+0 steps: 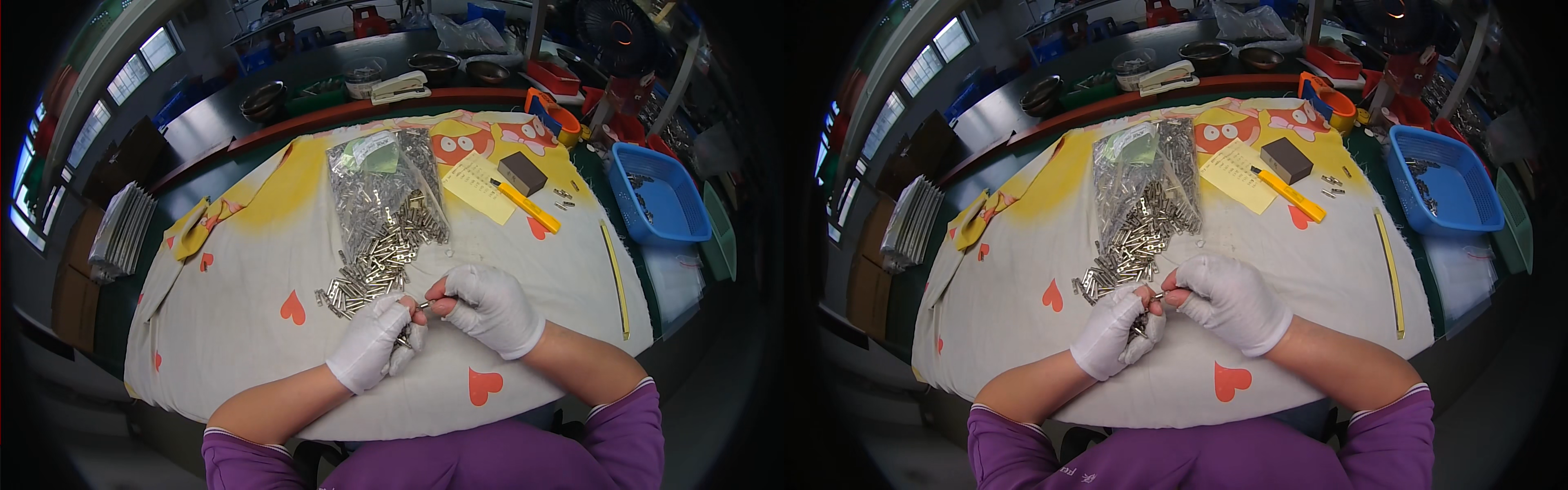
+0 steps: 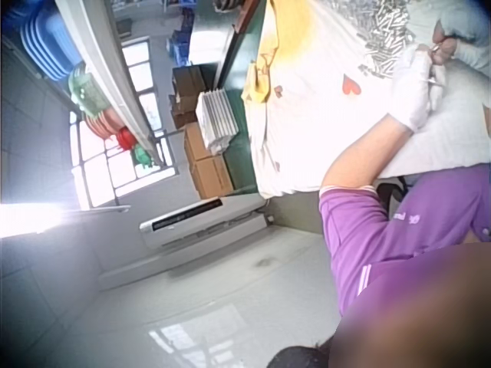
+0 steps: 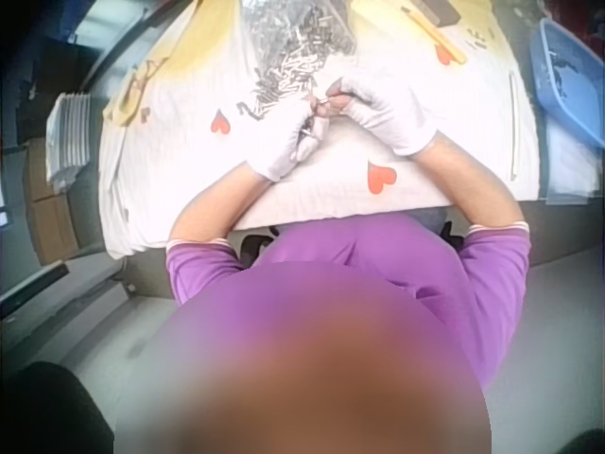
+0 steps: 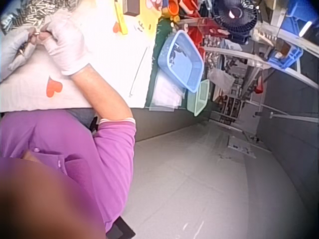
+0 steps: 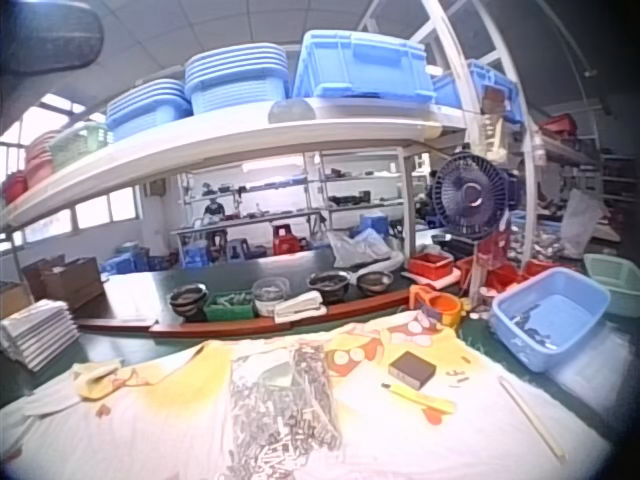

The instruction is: Inspecting and sorting small metal pins from a large plastic bag at a workstation.

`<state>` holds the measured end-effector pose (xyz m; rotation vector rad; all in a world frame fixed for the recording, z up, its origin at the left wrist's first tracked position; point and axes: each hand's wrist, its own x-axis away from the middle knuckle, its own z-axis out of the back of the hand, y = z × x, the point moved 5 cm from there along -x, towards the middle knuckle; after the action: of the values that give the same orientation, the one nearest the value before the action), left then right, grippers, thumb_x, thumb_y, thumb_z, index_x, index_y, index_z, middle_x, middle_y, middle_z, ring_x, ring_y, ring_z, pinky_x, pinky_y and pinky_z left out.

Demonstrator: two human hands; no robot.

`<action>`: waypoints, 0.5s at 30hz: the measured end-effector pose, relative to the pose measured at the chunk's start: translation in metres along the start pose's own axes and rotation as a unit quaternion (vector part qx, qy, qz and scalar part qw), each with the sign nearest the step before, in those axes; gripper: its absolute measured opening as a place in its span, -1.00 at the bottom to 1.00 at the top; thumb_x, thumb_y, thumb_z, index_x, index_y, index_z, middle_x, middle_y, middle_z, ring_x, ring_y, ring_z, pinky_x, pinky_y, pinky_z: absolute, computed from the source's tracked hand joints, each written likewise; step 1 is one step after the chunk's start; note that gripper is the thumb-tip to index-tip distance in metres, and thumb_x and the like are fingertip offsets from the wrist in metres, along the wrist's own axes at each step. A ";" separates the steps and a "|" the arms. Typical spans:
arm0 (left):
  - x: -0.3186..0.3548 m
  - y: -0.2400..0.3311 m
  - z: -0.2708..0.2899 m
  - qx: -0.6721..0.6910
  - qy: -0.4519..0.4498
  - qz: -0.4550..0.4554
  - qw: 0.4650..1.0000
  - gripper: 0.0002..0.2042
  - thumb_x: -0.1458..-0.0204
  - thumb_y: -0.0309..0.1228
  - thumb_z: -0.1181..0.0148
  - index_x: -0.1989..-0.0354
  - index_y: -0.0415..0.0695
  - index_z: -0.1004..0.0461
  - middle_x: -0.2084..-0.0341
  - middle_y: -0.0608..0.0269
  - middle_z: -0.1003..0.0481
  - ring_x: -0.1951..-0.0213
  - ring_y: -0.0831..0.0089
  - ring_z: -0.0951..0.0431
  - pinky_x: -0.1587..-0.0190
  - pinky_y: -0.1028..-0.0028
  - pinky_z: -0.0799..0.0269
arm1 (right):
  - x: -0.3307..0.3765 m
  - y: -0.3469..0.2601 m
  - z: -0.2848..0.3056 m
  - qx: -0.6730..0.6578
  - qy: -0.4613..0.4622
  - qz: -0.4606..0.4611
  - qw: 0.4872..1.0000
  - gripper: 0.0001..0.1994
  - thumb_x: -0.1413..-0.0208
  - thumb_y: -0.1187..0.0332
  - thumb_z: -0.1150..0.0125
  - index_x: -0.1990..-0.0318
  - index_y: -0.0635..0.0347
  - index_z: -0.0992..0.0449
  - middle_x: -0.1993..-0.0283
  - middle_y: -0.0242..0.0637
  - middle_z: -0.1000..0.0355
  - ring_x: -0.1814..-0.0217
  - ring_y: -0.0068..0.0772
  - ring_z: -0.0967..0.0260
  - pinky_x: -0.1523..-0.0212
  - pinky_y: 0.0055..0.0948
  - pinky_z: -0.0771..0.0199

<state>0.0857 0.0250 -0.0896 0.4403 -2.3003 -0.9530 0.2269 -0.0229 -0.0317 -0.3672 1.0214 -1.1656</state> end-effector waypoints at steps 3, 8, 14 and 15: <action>0.001 0.001 -0.003 0.024 0.002 0.004 1.000 -0.88 -0.12 -0.39 0.06 0.40 -0.16 -0.27 0.54 0.31 -0.33 0.50 0.62 -0.39 0.55 0.69 -0.31 | -0.001 -0.001 0.000 0.001 -0.005 0.004 1.000 -0.87 0.11 0.40 -0.24 0.37 0.17 -0.46 0.46 -0.23 -0.40 0.40 -0.19 -0.37 0.39 -0.37 -0.37; 0.005 0.006 -0.011 -0.075 -0.021 0.009 0.997 -0.80 -0.13 -0.25 0.08 0.38 -0.13 -0.29 0.62 0.30 -0.33 0.71 0.65 -0.26 0.71 0.70 -0.14 | -0.002 -0.001 0.000 -0.025 -0.039 0.009 0.999 -0.89 0.09 0.43 -0.21 0.36 0.18 -0.47 0.46 -0.23 -0.40 0.38 -0.20 -0.37 0.38 -0.37 -0.37; 0.006 0.011 -0.016 -0.127 -0.032 0.010 0.991 -0.83 -0.11 -0.28 0.12 0.33 -0.11 -0.28 0.63 0.32 -0.32 0.79 0.64 -0.19 0.79 0.66 -0.01 | -0.003 0.003 0.004 0.051 0.018 0.048 0.997 -0.84 0.10 0.45 -0.21 0.30 0.21 -0.49 0.39 -0.22 -0.41 0.37 -0.21 -0.36 0.36 -0.42 -0.36; 0.007 0.013 -0.016 -0.133 -0.033 0.002 0.991 -0.83 -0.11 -0.28 0.12 0.33 -0.11 -0.28 0.63 0.32 -0.32 0.79 0.64 -0.19 0.79 0.66 -0.01 | -0.005 0.009 0.003 0.068 0.016 0.008 0.998 -0.82 0.10 0.46 -0.19 0.28 0.22 -0.48 0.36 -0.19 -0.40 0.35 -0.19 -0.36 0.34 -0.41 -0.36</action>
<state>0.0898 0.0223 -0.0688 0.2950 -2.1898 -1.2676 0.2344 -0.0155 -0.0341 -0.2330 0.9663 -1.2228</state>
